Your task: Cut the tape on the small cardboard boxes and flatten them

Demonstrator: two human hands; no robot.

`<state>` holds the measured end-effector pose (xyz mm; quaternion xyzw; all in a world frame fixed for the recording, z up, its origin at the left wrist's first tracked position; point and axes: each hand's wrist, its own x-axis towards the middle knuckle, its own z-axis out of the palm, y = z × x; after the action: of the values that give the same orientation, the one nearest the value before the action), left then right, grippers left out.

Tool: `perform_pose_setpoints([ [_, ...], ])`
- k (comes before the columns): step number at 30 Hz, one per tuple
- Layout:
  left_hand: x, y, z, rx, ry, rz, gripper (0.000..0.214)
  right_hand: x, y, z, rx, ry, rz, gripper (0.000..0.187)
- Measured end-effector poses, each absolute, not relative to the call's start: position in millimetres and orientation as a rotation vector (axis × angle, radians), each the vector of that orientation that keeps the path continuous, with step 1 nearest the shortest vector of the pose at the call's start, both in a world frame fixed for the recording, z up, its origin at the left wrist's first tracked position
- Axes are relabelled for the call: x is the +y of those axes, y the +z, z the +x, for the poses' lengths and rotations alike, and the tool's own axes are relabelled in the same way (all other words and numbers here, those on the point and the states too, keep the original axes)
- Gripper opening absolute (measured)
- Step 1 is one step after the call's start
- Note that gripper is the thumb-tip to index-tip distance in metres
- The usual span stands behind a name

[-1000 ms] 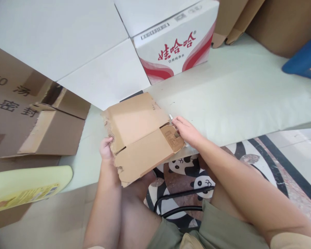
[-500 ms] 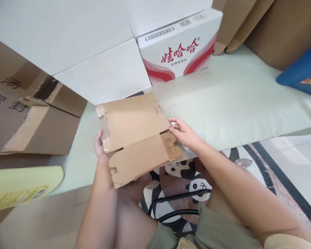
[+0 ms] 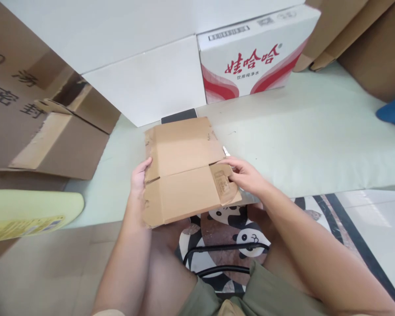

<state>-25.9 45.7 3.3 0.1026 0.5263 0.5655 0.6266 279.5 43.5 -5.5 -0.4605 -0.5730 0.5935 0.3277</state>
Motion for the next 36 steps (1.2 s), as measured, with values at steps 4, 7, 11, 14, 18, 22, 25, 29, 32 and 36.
perform_pose_setpoints([
  [4,45,-3,-25,1.175,1.308,0.262,0.023,44,-6,282,-1.692,1.608,-1.102,0.027],
  [7,45,-5,-25,1.223,1.313,0.280,0.030,44,-8,282,-1.783,1.555,-1.113,0.040],
  [11,44,-2,-21,1.258,1.341,0.320,0.030,46,-11,281,-1.843,1.517,-1.106,0.042],
  [14,42,2,-16,1.263,1.341,0.354,0.032,47,-11,280,-1.845,1.547,-1.095,0.030],
  [18,45,3,-16,1.272,1.376,0.382,0.026,47,-12,281,-1.715,1.557,-1.074,0.012],
  [22,53,-2,-24,1.302,1.509,0.372,0.013,47,-14,282,-1.203,1.657,-1.113,0.029],
  [25,57,-7,-24,1.293,1.589,0.340,0.013,49,-15,283,-0.941,1.693,-1.076,0.051],
  [29,55,-9,-14,1.209,1.693,0.388,0.019,50,-16,280,-1.011,1.656,-1.177,0.064],
  [32,50,-6,-7,1.135,1.656,0.424,0.024,49,-17,275,-0.988,1.555,-1.214,0.048],
  [36,45,-2,-9,1.022,1.632,0.455,0.031,46,-19,271,-1.006,1.360,-1.235,0.052],
])
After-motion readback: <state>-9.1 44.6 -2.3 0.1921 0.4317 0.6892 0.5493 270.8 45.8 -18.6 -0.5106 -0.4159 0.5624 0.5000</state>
